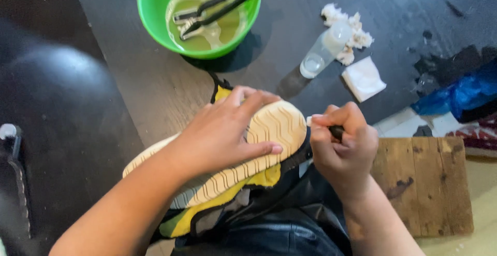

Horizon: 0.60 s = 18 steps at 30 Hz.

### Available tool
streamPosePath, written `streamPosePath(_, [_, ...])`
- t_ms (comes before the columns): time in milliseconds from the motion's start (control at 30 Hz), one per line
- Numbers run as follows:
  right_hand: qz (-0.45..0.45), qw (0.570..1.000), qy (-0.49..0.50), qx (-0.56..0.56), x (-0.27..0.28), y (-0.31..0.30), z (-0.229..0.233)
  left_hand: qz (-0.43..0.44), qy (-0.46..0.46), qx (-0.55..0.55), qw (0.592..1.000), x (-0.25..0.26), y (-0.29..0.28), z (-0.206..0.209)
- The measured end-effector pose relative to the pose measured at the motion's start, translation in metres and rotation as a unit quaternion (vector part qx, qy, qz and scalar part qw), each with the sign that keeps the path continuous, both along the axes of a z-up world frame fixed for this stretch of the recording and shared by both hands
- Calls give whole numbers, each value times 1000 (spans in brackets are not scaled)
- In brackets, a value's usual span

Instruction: Cleaning a white sneaker using a cotton swab, a cleaning cloth, and a brush with a cleaning solution.

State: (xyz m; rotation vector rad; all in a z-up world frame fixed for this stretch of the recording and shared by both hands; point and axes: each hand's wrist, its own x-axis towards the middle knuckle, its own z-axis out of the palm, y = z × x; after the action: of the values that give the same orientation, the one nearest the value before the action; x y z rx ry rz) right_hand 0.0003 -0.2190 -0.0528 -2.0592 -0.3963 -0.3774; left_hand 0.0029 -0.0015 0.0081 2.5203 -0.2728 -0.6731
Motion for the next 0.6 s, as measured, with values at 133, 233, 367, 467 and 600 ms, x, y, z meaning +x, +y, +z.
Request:
streamPosePath(133, [91, 995, 14, 30, -2, 2, -7, 6, -7, -1, 1000, -1, -1, -3])
streamPosePath(233, [35, 999, -25, -15, -5, 5, -16, 15, -11, -2, 1000, -5, -1, -7])
streamPosePath(367, [29, 992, -67, -103, -2, 2, -21, 3, -36, -4, 999, -4, 0, -9])
streamPosePath(467, [58, 992, -38, -103, -7, -6, -18, 3, -24, -11, 1000, -4, 0, -7])
streamPosePath(600, [108, 985, 8, -132, -6, -20, -6, -6, -28, 5, 1000, -7, -4, -7])
